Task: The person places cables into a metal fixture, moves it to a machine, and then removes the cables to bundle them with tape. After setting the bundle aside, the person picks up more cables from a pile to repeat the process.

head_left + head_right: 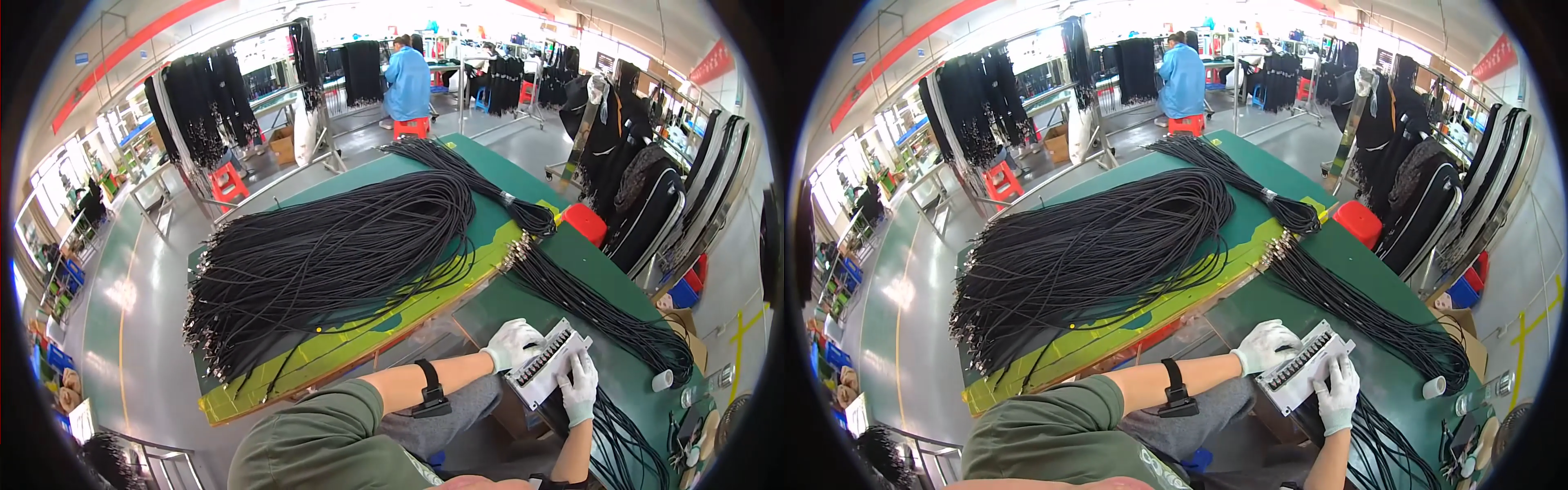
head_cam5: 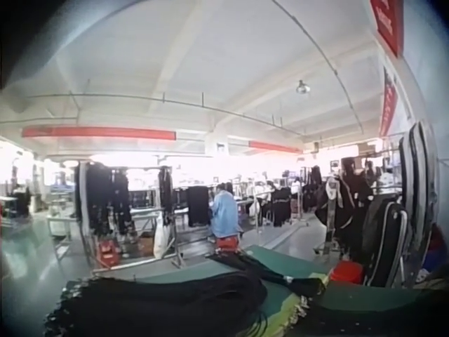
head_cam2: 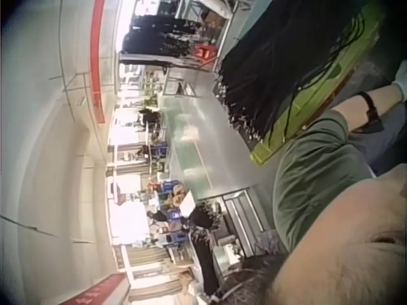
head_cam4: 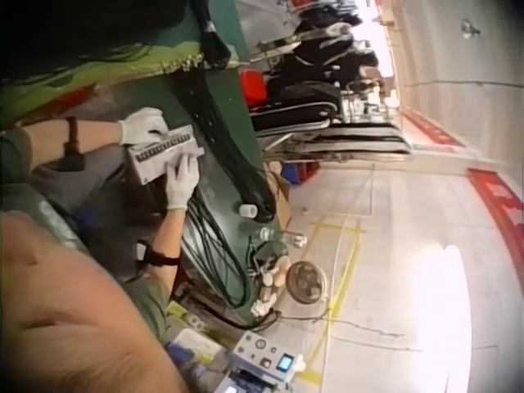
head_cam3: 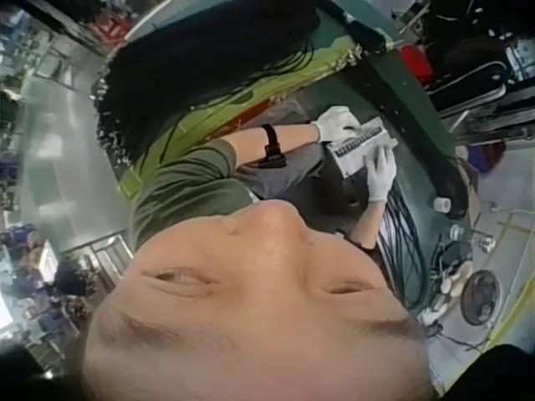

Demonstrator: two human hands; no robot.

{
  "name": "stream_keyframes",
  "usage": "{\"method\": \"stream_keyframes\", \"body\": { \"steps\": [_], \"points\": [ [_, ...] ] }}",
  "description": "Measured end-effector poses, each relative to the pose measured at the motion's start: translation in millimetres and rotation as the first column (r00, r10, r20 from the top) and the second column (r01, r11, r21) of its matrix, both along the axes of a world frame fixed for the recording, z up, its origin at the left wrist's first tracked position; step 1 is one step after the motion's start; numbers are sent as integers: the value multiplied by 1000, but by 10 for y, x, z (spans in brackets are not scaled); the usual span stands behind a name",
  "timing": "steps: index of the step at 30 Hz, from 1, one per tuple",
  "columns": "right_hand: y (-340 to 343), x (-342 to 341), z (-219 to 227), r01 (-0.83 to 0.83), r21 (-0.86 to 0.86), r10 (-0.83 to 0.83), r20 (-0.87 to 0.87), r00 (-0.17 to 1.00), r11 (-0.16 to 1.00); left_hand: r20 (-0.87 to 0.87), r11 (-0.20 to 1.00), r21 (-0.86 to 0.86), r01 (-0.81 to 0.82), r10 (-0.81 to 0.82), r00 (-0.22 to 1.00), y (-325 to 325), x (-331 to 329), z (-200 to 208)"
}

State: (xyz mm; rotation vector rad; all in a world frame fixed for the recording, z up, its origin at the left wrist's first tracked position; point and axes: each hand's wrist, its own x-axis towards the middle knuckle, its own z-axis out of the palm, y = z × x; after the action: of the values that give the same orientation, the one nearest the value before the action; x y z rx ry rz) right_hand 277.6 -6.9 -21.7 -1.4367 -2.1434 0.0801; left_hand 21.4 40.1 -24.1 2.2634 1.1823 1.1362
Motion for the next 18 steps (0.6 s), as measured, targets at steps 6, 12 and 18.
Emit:
{"method": "stream_keyframes", "body": {
  "steps": [6,12,18],
  "points": [
    [-200,137,306,-26,-23,19,-245,969,999,41,988,125,95,-101,994,59,203,133],
    [-1055,421,723,277,-195,-331,-355,874,941,144,996,-76,57,-46,989,368,-161,-248],
    [-3666,1290,767,760,-448,-745,-664,71,471,42,972,-130,197,-194,980,364,7,-236]
  ]
}}
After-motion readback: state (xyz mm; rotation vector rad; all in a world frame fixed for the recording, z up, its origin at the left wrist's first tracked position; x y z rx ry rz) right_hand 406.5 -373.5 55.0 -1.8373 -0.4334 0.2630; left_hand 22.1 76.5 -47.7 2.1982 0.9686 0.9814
